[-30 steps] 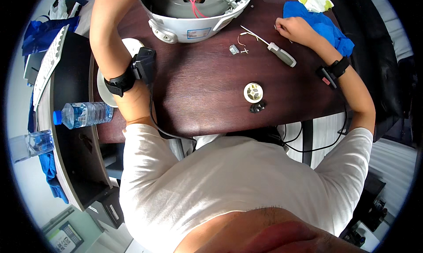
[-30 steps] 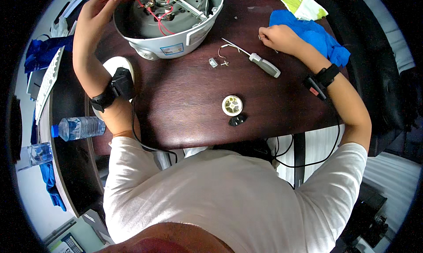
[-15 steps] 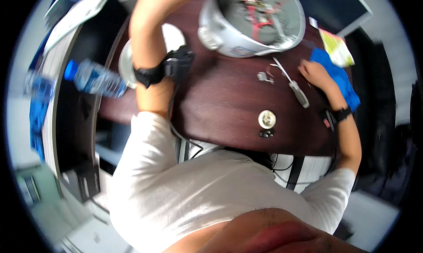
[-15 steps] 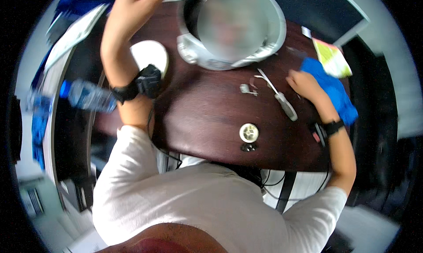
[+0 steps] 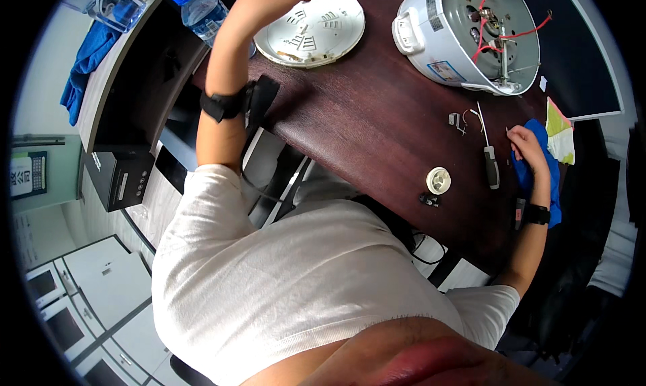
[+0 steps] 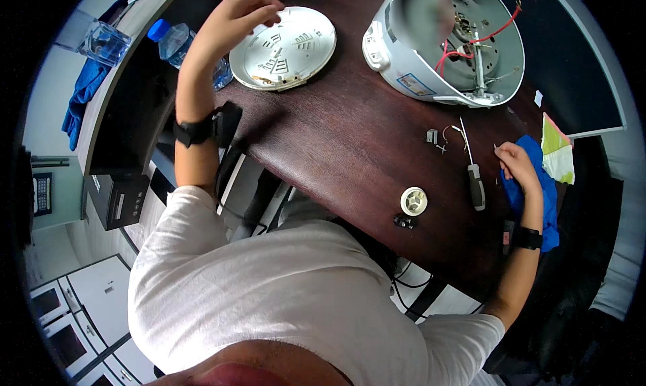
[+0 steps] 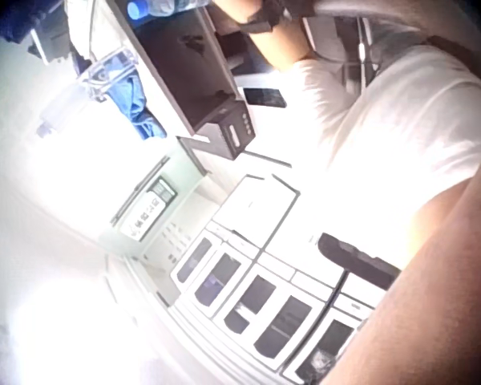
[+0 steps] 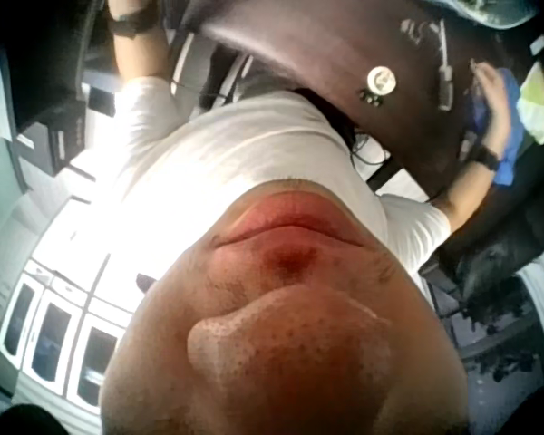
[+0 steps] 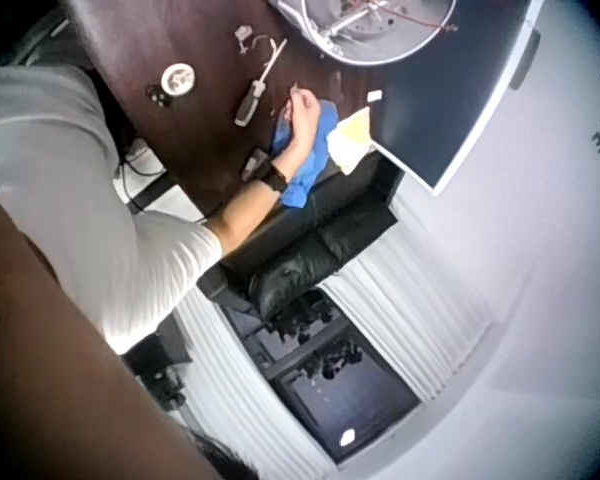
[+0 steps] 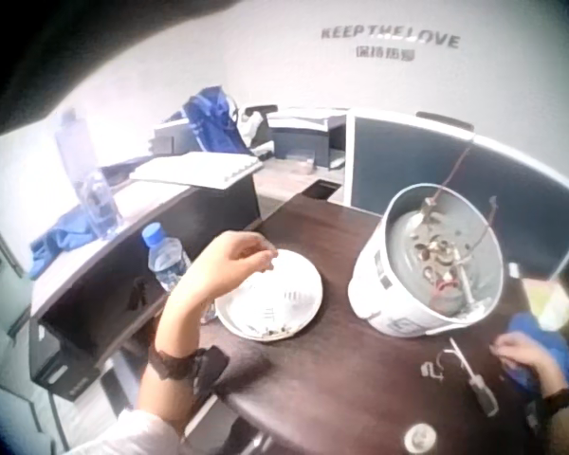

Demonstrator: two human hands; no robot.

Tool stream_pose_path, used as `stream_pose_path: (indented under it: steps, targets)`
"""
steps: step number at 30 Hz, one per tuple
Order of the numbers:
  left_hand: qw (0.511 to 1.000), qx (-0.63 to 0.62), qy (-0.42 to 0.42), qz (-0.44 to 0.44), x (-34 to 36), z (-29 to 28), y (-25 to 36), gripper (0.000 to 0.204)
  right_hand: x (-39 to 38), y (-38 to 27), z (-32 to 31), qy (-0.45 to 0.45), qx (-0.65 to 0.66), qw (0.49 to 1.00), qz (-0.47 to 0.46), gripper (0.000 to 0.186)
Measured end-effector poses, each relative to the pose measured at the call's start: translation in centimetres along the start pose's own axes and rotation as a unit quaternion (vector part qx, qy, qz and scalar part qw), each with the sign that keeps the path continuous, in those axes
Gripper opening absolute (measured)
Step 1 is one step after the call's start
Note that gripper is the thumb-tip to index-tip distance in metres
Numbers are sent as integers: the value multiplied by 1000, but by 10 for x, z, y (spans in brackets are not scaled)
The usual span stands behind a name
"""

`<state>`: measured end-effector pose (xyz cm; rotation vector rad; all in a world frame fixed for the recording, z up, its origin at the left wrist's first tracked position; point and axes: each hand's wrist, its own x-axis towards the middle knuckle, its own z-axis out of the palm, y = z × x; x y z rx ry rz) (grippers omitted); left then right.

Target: The person assembles and adjusts small electronic components inside a cylindrical device, using a screwdriver to tighten screws and connecting wires. They handle a small white plastic part and red wires, placing components into the device and securing them.

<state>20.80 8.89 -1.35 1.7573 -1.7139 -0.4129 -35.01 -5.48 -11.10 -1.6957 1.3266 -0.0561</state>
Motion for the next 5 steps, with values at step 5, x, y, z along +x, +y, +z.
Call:
stream_pose_path:
  steps: [5]
  targets:
    - [949, -210, 199, 130, -48, -36, 106, 30, -74, -37, -19, 186, -61, 976, -91, 23]
